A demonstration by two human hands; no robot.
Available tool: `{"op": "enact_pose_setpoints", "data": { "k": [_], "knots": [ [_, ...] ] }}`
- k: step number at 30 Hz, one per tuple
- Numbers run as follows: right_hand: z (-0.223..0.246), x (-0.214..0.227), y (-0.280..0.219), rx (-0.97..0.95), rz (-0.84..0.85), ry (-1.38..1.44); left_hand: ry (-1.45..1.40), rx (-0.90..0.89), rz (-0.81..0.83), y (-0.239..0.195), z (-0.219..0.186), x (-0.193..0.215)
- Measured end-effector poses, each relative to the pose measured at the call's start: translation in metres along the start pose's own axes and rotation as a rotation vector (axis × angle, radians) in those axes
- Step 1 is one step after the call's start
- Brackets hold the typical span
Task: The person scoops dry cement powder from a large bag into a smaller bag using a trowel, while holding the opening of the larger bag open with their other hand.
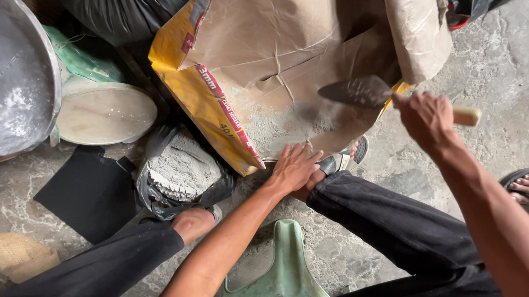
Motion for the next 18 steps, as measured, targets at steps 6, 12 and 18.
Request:
{"op": "enact_pose_setpoints", "data": {
  "k": [6, 12, 18],
  "knots": [
    [0.006, 0.01, 0.015, 0.043, 0.006, -0.085, -0.021, -0.002, 0.049, 0.0, -0.003, 0.019],
    [-0.015, 0.002, 0.03, 0.195, -0.033, -0.147, -0.124, 0.029, 0.16, 0.013, -0.021, 0.029],
    [-0.019, 0.012, 0.071, 0.214, 0.145, -0.278, -0.098, -0.008, 0.217, 0.012, -0.037, 0.082]
  ]
}}
Point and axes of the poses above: each hand's wrist, its own y-axis towards the middle knuckle, its own x-axis out of the back of the hand, z = x × y, the point moved 2 cm from there along y, towards the middle knuckle, and after that the axes turned 2 degrees about -x, right-handed, at the moved point
